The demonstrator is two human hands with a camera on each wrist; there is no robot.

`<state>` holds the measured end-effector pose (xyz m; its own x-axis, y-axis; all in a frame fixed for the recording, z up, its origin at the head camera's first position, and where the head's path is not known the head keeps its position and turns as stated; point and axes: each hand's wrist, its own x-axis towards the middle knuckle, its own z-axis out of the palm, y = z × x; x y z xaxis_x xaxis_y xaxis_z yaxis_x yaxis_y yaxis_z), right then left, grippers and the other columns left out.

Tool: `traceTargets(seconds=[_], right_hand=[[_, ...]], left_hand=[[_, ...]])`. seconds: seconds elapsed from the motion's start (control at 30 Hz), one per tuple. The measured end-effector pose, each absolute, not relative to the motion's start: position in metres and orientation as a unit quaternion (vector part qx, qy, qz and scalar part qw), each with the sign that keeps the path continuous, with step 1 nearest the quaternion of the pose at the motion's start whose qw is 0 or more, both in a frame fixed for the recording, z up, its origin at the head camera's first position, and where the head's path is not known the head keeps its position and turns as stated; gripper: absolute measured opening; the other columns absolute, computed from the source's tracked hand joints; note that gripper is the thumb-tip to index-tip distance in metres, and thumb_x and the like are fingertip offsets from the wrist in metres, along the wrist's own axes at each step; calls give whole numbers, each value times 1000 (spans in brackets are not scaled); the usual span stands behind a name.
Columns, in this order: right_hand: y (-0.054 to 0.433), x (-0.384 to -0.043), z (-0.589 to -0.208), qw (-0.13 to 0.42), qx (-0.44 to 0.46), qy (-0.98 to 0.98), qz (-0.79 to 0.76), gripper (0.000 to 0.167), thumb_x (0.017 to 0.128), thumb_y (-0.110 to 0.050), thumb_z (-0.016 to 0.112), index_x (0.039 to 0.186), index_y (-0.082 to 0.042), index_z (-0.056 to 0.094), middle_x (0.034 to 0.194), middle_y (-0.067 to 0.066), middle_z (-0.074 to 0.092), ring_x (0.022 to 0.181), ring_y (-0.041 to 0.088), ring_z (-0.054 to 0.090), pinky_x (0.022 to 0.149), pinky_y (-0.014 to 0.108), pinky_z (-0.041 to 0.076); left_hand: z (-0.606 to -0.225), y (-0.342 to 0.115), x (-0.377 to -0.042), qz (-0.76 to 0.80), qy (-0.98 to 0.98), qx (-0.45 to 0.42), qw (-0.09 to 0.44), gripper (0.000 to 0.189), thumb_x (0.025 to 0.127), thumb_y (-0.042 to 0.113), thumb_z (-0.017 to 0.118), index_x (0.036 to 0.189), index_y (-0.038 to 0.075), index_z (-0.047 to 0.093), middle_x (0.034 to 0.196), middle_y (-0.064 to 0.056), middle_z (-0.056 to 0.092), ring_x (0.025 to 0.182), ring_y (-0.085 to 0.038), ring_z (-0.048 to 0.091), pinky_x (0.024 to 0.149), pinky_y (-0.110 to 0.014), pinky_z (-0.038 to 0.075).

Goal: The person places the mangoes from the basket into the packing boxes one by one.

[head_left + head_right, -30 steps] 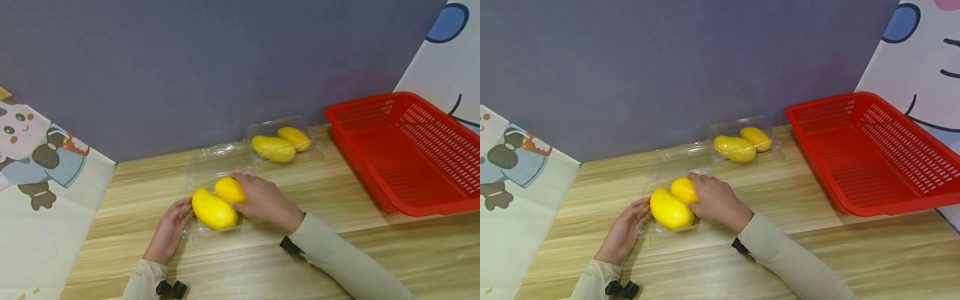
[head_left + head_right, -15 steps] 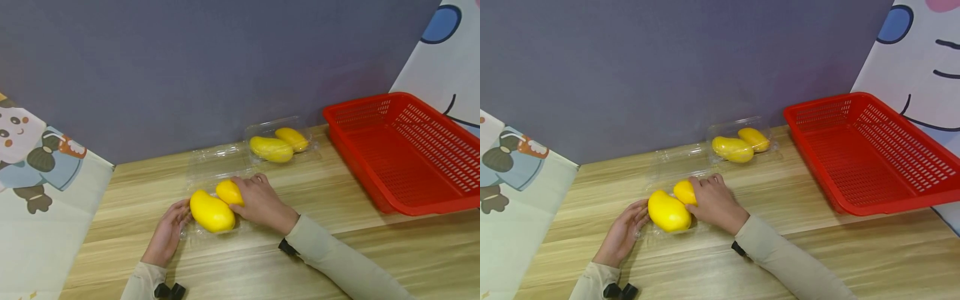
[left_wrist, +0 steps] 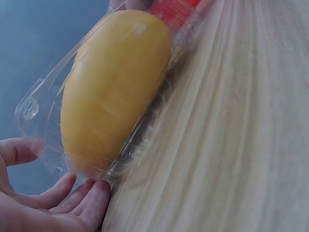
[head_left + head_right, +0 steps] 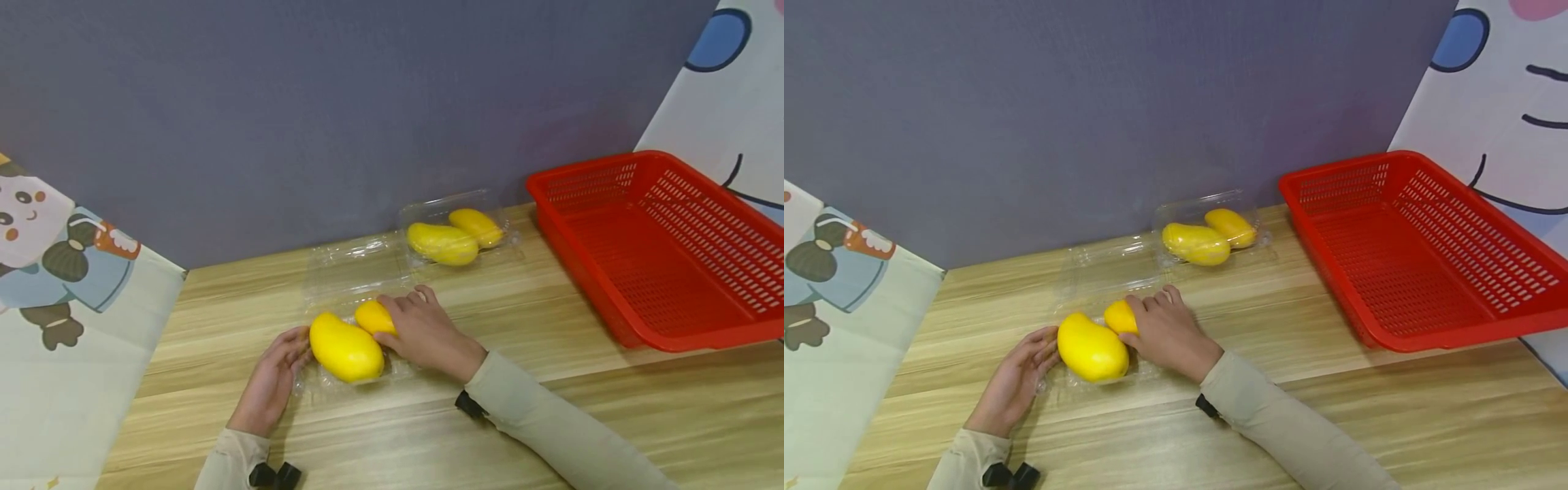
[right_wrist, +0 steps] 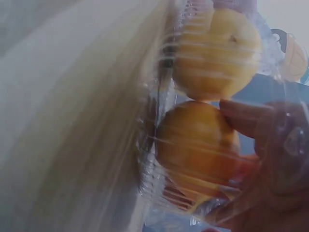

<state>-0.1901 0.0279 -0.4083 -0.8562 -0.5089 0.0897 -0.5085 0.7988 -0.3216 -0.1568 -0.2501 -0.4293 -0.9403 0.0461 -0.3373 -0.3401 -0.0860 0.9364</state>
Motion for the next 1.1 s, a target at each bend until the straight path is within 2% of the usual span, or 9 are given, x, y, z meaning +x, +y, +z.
traceTargets(seconds=[0.2, 0.4, 0.5, 0.63, 1.1], right_hand=[[31, -188, -405, 61, -284, 945, -150, 64, 104, -45, 44, 156, -11, 29, 146, 9, 54, 134, 27, 49, 123, 54, 13], [32, -188, -405, 81, -292, 938, -166, 65, 104, -43, 44, 158, -12, 25, 151, 9, 49, 140, 28, 43, 122, 53, 18], [32, -188, -406, 79, -296, 937, -169, 64, 104, -42, 45, 157, -12, 26, 151, 9, 49, 140, 28, 43, 122, 53, 19], [33, -189, -407, 78, -297, 937, -166, 64, 104, -43, 45, 158, -13, 26, 151, 7, 48, 141, 27, 42, 123, 53, 18], [31, -186, -409, 58, -312, 932, -176, 64, 105, -44, 43, 158, -13, 26, 151, 7, 48, 138, 28, 44, 119, 49, 24]], left_hand=[[-427, -252, -156, 723, 666, -116, 142, 48, 102, 16, 45, 146, -1, 33, 140, -3, 44, 119, -5, 57, 104, -21, 49], [-428, -258, -153, 713, 679, -101, 141, 46, 102, 15, 47, 144, 0, 36, 133, 3, 55, 118, -5, 61, 102, -23, 51], [-428, -259, -152, 714, 679, -104, 133, 38, 101, 11, 48, 137, 2, 43, 123, 7, 61, 113, -6, 63, 99, -25, 53], [-427, -259, -153, 715, 680, -104, 129, 31, 99, 8, 50, 130, 5, 49, 116, 6, 60, 108, -7, 64, 97, -25, 55], [-425, -265, -154, 716, 681, -76, 131, 29, 97, 4, 47, 125, 11, 50, 122, 5, 54, 106, -8, 62, 92, -26, 56]])
